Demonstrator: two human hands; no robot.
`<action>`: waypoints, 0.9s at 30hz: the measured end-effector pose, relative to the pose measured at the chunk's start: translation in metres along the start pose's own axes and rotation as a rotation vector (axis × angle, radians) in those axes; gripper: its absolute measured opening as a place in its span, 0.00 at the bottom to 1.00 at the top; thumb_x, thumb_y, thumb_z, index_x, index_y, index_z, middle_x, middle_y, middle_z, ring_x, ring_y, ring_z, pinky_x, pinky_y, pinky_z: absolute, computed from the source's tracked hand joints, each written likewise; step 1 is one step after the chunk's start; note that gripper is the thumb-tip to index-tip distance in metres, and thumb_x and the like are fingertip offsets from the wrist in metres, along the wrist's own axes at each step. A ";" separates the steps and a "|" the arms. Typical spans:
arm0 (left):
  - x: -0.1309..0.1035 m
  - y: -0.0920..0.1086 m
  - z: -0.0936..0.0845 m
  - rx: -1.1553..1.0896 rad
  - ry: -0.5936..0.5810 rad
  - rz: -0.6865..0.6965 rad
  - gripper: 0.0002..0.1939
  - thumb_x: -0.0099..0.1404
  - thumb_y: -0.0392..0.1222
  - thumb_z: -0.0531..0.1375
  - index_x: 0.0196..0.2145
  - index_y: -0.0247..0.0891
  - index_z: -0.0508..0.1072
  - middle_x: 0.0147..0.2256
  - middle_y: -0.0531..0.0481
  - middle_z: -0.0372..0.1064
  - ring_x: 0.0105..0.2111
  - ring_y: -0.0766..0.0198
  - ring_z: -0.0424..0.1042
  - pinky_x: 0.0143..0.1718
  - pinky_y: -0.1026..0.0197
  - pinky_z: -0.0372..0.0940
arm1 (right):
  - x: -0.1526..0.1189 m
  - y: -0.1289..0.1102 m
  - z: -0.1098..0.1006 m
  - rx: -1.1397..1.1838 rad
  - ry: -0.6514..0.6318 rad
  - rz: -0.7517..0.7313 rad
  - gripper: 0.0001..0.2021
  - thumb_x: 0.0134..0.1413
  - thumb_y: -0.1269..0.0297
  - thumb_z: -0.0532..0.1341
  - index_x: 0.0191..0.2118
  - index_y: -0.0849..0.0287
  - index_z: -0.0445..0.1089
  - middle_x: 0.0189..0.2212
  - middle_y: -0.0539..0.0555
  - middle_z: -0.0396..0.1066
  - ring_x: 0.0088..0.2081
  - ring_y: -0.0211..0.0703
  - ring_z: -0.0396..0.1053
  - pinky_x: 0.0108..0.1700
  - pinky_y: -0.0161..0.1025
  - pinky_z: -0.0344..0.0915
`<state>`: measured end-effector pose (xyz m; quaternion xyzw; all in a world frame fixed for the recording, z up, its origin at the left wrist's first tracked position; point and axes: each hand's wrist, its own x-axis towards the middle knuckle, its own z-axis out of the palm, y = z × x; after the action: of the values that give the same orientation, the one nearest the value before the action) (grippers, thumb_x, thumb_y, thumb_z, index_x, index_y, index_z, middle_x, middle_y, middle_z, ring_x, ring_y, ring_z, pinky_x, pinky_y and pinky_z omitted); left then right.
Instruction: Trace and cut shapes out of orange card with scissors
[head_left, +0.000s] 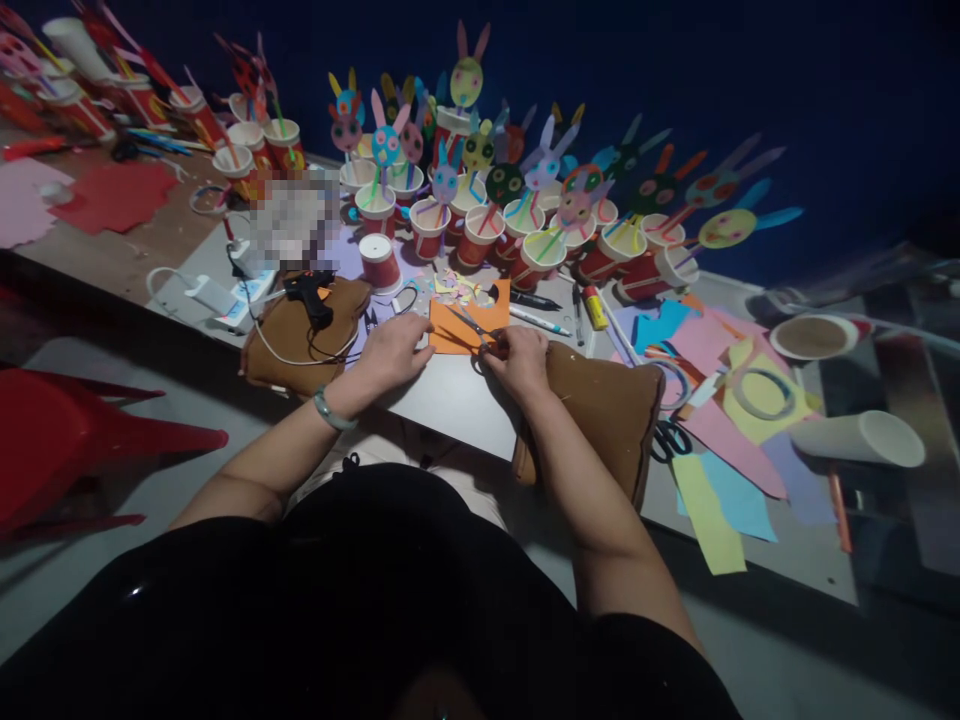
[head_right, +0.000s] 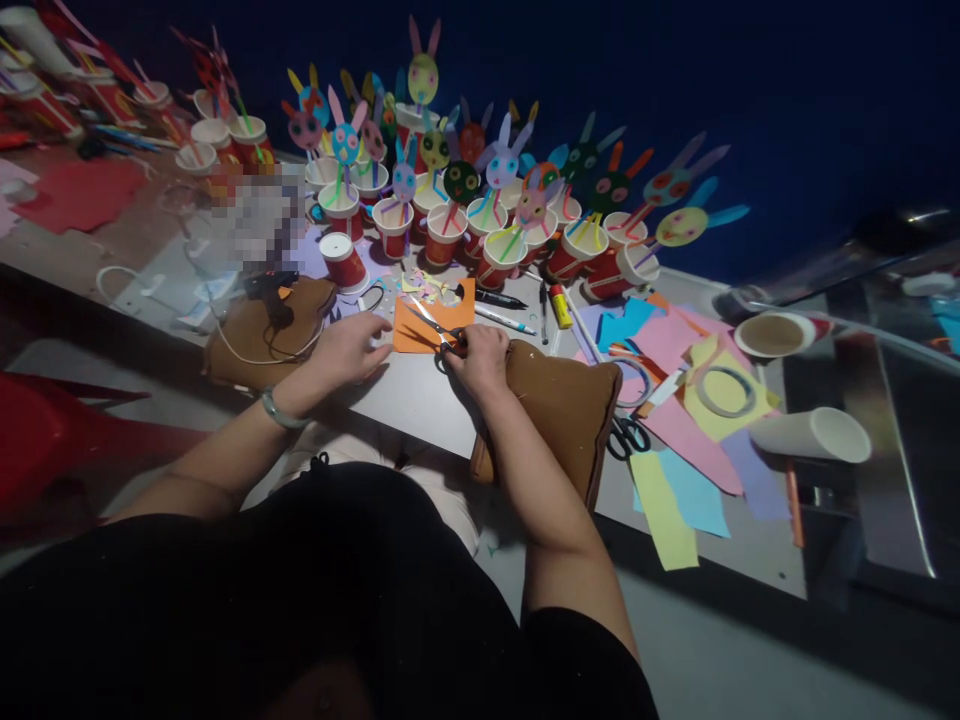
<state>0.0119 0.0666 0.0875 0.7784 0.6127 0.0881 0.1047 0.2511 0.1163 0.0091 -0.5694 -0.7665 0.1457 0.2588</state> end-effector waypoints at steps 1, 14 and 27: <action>0.007 0.001 -0.005 0.031 0.000 0.018 0.17 0.68 0.42 0.56 0.51 0.33 0.73 0.48 0.39 0.73 0.48 0.51 0.72 0.47 0.54 0.63 | 0.000 0.001 0.000 0.015 0.016 0.019 0.08 0.48 0.61 0.65 0.32 0.56 0.66 0.34 0.57 0.73 0.41 0.53 0.65 0.50 0.51 0.57; 0.000 -0.030 -0.013 0.342 -0.185 0.067 0.12 0.64 0.39 0.58 0.42 0.31 0.77 0.48 0.33 0.68 0.50 0.43 0.66 0.45 0.47 0.61 | 0.001 0.002 0.001 0.038 0.043 0.073 0.08 0.46 0.63 0.65 0.30 0.56 0.65 0.33 0.56 0.71 0.41 0.53 0.65 0.47 0.49 0.58; -0.017 -0.028 -0.017 0.190 -0.198 0.174 0.13 0.69 0.43 0.56 0.37 0.35 0.78 0.44 0.38 0.67 0.47 0.49 0.65 0.45 0.50 0.59 | 0.002 0.008 0.005 0.052 0.052 0.090 0.10 0.42 0.64 0.65 0.29 0.55 0.62 0.31 0.55 0.69 0.39 0.52 0.64 0.45 0.48 0.59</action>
<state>-0.0228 0.0575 0.0956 0.8397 0.5354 -0.0385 0.0827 0.2541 0.1213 0.0015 -0.5999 -0.7292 0.1622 0.2864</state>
